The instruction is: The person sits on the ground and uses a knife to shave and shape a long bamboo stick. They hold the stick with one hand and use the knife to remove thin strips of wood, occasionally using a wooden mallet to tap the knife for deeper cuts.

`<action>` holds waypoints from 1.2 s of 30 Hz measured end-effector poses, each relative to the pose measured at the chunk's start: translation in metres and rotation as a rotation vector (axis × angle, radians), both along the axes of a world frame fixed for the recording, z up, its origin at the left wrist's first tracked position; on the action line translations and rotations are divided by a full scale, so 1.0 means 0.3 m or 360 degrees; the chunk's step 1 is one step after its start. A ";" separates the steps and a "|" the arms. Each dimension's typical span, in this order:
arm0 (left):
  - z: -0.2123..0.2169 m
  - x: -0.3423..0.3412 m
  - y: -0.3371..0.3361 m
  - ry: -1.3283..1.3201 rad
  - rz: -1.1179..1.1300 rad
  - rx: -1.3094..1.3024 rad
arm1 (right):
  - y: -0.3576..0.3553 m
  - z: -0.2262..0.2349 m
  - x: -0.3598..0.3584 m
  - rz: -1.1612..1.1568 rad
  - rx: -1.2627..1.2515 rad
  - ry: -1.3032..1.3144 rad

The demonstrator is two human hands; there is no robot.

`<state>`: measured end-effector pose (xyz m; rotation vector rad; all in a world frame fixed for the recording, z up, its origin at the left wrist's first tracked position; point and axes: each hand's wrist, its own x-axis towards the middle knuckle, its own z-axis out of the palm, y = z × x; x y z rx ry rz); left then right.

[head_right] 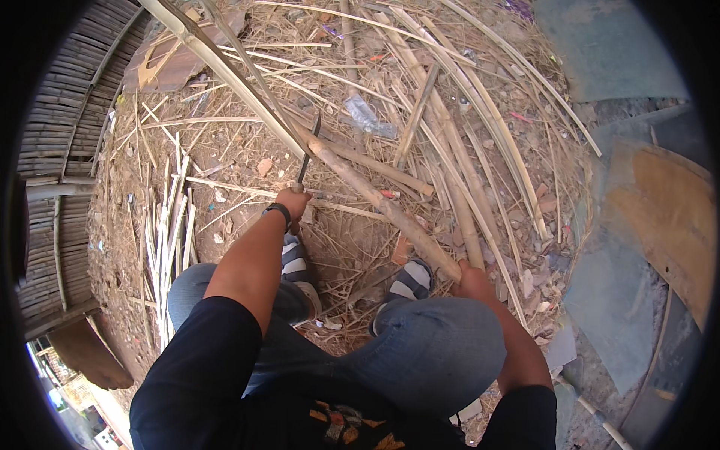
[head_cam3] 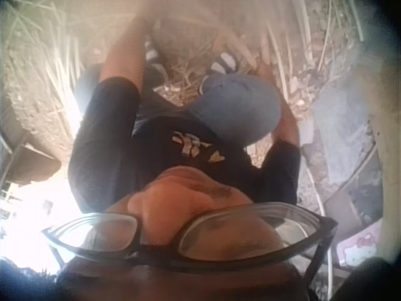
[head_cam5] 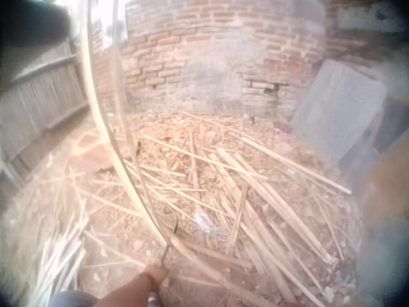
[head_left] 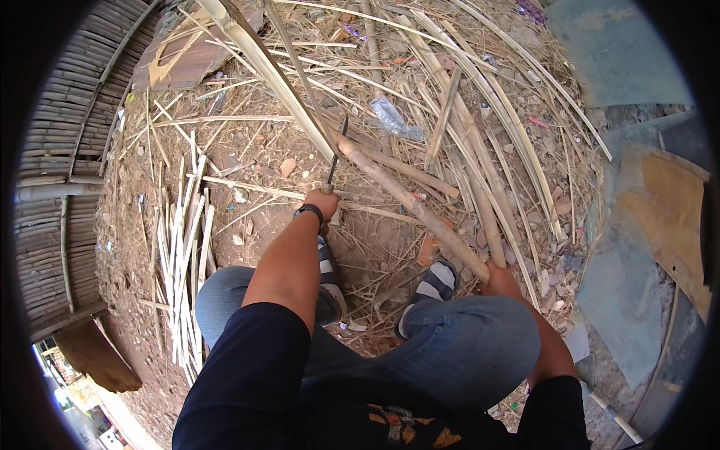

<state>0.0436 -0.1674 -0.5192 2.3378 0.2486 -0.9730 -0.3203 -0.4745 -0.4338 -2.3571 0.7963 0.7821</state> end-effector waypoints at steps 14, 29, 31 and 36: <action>-0.004 -0.002 -0.008 0.0004 0.0013 0.0028 | 0.009 -0.042 -0.004 -0.0118 0.0088 -0.0340; -0.026 0.014 -0.009 0.0156 -0.0042 0.0102 | -0.005 0.057 0.061 -0.0438 0.0073 -0.0672; -0.030 0.015 -0.008 0.0155 -0.0045 0.0084 | 0.018 -0.006 0.020 -0.0312 -0.0012 -0.0395; -0.047 0.002 -0.005 0.0105 -0.0020 0.0017 | 0.025 -0.015 -0.007 -0.0166 0.0059 -0.0130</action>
